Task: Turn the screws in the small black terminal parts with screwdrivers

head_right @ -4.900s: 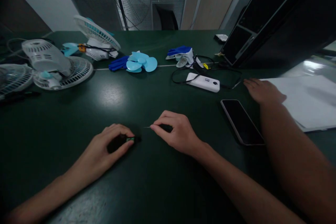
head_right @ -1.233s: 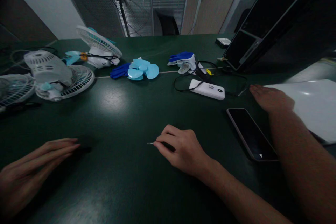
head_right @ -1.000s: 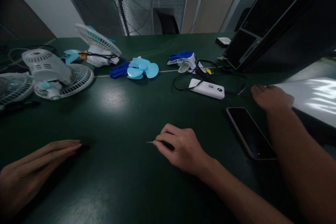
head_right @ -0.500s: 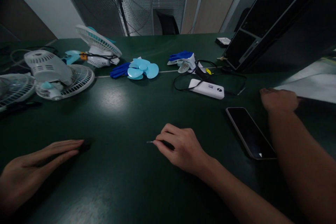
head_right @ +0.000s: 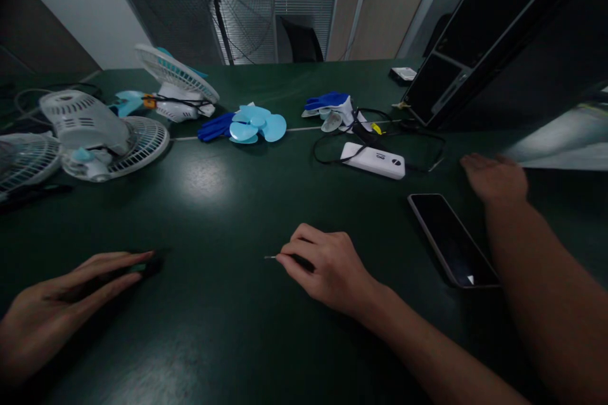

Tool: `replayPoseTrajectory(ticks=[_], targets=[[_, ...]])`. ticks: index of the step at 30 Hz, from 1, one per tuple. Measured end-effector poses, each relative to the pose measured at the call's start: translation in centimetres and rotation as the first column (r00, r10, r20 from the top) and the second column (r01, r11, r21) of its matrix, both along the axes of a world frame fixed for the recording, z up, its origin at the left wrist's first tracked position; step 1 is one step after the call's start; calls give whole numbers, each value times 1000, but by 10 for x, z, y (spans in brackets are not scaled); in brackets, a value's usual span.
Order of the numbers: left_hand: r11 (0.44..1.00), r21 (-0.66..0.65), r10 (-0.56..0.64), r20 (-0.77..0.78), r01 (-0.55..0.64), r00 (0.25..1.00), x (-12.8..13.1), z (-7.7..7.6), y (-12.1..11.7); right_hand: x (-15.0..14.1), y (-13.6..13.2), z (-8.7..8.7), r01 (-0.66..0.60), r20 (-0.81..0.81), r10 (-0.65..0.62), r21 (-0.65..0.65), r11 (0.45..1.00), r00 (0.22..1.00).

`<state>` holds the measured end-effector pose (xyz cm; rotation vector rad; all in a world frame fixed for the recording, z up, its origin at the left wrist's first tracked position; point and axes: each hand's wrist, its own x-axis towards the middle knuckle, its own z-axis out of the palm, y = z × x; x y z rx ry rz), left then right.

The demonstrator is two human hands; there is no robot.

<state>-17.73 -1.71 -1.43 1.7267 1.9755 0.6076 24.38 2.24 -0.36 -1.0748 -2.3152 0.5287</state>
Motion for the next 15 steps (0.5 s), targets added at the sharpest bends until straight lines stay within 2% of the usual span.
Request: replayPoseTrajectory(ticks=[2,4,10,15], targets=[[993,-110,-22,66,29,998,-2,1,1,0,0,0,-3,0,3,-8,1000,1000],[988,-152,-10,86,23,996,-4,3,1,0,1,0,-6,-1,6,-8,1000,1000],[995,-61,-71,46,74,996,2,7,1,-1,1,1,-1,0,1,1,1000,1000],[969,68,-241,51,237,969,39,13,5,-4,0,3,-8,1,8,-12,1000,1000]])
